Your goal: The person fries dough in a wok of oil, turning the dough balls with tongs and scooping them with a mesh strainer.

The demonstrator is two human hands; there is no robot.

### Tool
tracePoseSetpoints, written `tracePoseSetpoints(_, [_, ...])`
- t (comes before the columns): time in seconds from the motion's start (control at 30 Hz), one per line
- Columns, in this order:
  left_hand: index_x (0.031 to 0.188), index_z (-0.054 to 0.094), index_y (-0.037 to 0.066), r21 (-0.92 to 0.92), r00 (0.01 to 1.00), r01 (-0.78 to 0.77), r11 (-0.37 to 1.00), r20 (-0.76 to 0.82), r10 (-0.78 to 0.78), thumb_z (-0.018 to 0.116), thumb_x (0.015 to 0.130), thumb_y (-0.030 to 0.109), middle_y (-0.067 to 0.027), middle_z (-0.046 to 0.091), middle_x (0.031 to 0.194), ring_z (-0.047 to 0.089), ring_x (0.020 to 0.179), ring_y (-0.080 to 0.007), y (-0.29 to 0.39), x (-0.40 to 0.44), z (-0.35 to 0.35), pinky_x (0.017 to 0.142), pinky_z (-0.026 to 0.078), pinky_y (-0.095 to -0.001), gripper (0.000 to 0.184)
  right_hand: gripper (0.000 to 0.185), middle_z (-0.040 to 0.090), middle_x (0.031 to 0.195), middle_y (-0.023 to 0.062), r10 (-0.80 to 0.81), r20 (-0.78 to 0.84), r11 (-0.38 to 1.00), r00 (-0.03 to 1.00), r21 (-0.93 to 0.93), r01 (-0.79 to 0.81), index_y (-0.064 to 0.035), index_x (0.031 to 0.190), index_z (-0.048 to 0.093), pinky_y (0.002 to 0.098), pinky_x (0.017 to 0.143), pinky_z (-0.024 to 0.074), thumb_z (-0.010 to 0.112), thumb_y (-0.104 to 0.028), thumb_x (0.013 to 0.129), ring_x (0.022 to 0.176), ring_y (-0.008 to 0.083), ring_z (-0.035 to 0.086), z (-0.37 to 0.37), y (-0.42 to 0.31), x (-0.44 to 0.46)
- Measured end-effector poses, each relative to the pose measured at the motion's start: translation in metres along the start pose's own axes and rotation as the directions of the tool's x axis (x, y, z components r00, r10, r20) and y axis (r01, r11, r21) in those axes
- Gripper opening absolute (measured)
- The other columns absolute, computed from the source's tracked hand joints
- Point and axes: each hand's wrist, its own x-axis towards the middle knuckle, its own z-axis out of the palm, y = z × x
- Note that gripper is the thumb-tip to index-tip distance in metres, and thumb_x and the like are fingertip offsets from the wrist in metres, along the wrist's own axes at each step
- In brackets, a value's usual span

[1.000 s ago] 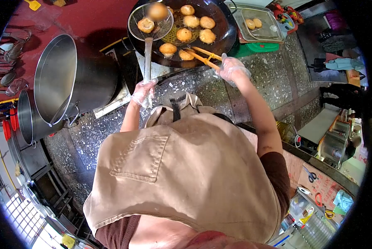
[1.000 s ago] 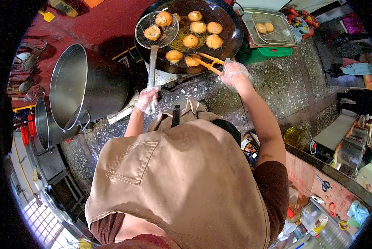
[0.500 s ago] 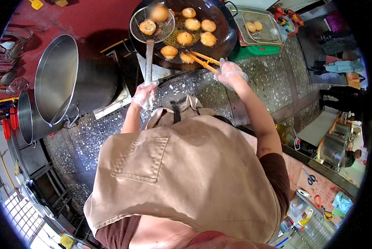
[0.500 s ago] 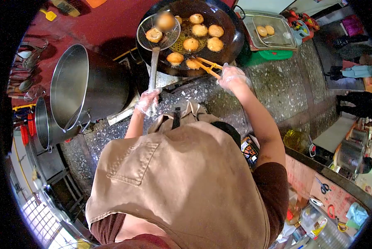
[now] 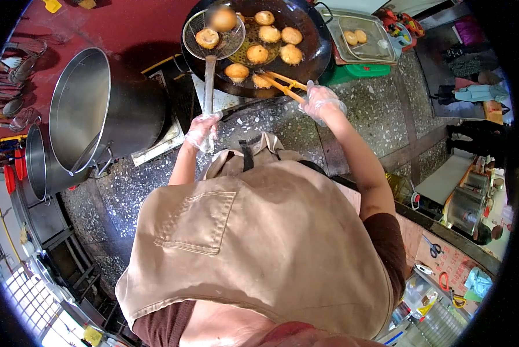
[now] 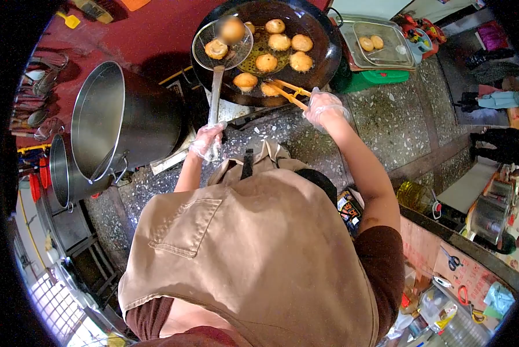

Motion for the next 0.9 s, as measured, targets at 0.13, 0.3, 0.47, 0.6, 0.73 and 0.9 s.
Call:
tracePoseSetpoints(0.13, [0.070,0.054,0.007,0.009,1.000,-0.010,1.000,0.002,0.010,0.065,0.080,0.019,-0.0009,0.049,0.054,0.047,0.045,-0.0111,-0.0001,-0.0005,0.0004,0.040,0.041,-0.0257,0.020,0.059,0.060,0.106,0.0202,-0.010,-0.016,0.999,1.000,0.034,0.011,-0.0009,0.124,0.044,0.0376,0.085,0.0465,0.060,-0.033,0.076,0.099,0.0326,0.058,0.0013,0.0028,0.0020])
tracePoseSetpoints(0.3, [0.067,0.054,0.007,0.040,1.000,-0.029,0.999,0.003,0.029,0.065,0.080,0.020,-0.0015,0.050,0.055,0.048,0.046,-0.0122,-0.0012,0.0014,-0.0021,0.043,0.041,-0.0265,0.022,0.062,0.059,0.107,0.0197,-0.016,0.024,1.000,1.000,0.022,0.016,0.0011,0.123,0.044,0.0369,0.087,0.0458,0.061,-0.034,0.075,0.101,0.0317,0.057,-0.0022,0.0012,0.0028])
tracePoseSetpoints(0.47, [0.061,0.052,0.008,0.057,0.999,-0.045,0.997,0.028,0.044,0.065,0.080,0.023,-0.0019,0.050,0.054,0.047,0.047,-0.0125,-0.0061,0.0045,-0.0039,0.044,0.040,-0.0269,0.027,0.062,0.059,0.108,0.0189,-0.002,0.022,1.000,1.000,0.016,0.001,0.0010,0.123,0.044,0.0367,0.088,0.0453,0.061,-0.035,0.075,0.102,0.0311,0.057,0.0017,0.0037,0.0040])
tracePoseSetpoints(0.6, [0.059,0.052,0.008,0.062,0.999,-0.038,0.997,0.041,0.036,0.065,0.080,0.024,-0.0021,0.049,0.053,0.047,0.046,-0.0127,-0.0076,0.0060,-0.0050,0.044,0.039,-0.0269,0.030,0.063,0.059,0.109,0.0184,-0.011,0.028,1.000,1.000,0.009,0.011,0.0009,0.124,0.043,0.0361,0.089,0.0443,0.061,-0.035,0.075,0.103,0.0304,0.056,-0.0010,0.0033,0.0025])
tracePoseSetpoints(0.73, [0.058,0.051,0.009,0.073,0.998,-0.045,0.996,0.034,0.043,0.065,0.080,0.024,-0.0021,0.048,0.052,0.047,0.045,-0.0128,-0.0064,0.0047,-0.0041,0.044,0.039,-0.0270,0.031,0.065,0.058,0.110,0.0181,-0.007,0.023,1.000,1.000,0.015,0.006,0.0009,0.126,0.042,0.0358,0.090,0.0439,0.061,-0.035,0.076,0.103,0.0300,0.055,0.0001,0.0026,0.0028])
tracePoseSetpoints(0.9, [0.061,0.051,0.009,0.035,0.999,-0.026,0.999,0.032,0.025,0.065,0.080,0.024,-0.0014,0.048,0.053,0.046,0.045,-0.0123,-0.0048,0.0030,-0.0014,0.042,0.040,-0.0268,0.028,0.063,0.060,0.108,0.0158,-0.010,0.015,0.999,1.000,-0.032,0.010,0.0000,0.123,0.046,0.0340,0.086,0.0461,0.061,-0.040,0.077,0.101,0.0269,0.058,0.0009,0.0032,0.0038])
